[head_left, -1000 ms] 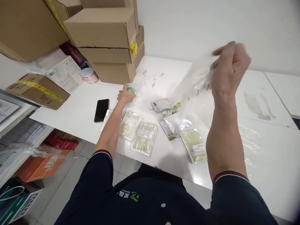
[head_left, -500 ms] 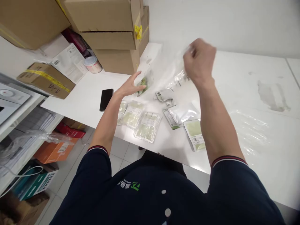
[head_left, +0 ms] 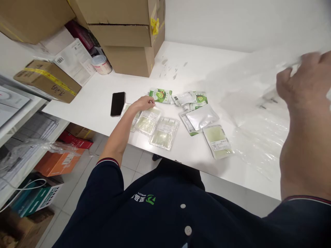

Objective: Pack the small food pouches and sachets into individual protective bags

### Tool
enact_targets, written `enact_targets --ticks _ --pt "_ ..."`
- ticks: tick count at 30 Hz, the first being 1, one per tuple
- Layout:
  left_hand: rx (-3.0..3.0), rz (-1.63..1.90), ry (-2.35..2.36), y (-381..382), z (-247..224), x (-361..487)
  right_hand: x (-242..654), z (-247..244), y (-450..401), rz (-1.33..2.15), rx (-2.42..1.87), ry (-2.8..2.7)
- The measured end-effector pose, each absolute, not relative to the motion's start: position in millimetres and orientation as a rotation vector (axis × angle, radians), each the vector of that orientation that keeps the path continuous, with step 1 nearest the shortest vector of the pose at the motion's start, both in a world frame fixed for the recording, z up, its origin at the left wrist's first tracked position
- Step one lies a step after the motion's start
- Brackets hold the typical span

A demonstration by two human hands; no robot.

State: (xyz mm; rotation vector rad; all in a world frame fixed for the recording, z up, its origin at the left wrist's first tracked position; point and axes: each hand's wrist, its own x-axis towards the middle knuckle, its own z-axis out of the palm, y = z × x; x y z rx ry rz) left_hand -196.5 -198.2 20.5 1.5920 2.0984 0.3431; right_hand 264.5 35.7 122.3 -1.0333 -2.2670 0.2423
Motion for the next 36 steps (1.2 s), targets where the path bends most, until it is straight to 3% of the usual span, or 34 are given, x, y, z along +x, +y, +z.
enact_targets --ticks 3,5,7,10,13,17,21,29,36 --pt "1.581 0.327 2.238 -197.0 23.2 -189.0 259.0 104.7 13.5 -0.099 -1.407 -2.039" --pt "1.480 0.282 2.419 -194.9 24.8 -182.7 231.1 96.9 -21.5 -0.112 -1.486 -1.968" --pt "1.344 0.268 2.531 -192.0 24.1 -178.2 192.0 84.4 -67.6 0.376 -1.522 -2.112" --pt "1.283 0.278 2.493 -190.2 19.3 -175.4 134.1 49.8 -129.3 1.522 -1.416 -2.305" --pt "1.320 0.257 2.429 -194.1 15.7 -173.9 95.3 9.9 -155.3 1.797 -1.251 -2.173" --pt "1.268 0.492 2.331 -202.0 23.0 -169.9 71.1 -13.8 -149.3 1.701 -1.153 -1.829" --pt "1.198 0.903 2.123 -206.3 40.4 -159.0 61.4 -3.0 -139.2 1.627 -1.089 -1.605" --pt "1.248 1.499 1.730 -209.1 61.4 -135.0 59.2 48.6 -130.7 1.557 -0.924 -1.744" --pt "1.325 1.675 1.714 -206.6 64.3 -140.3 47.8 77.6 -109.3 1.522 -0.741 -1.877"
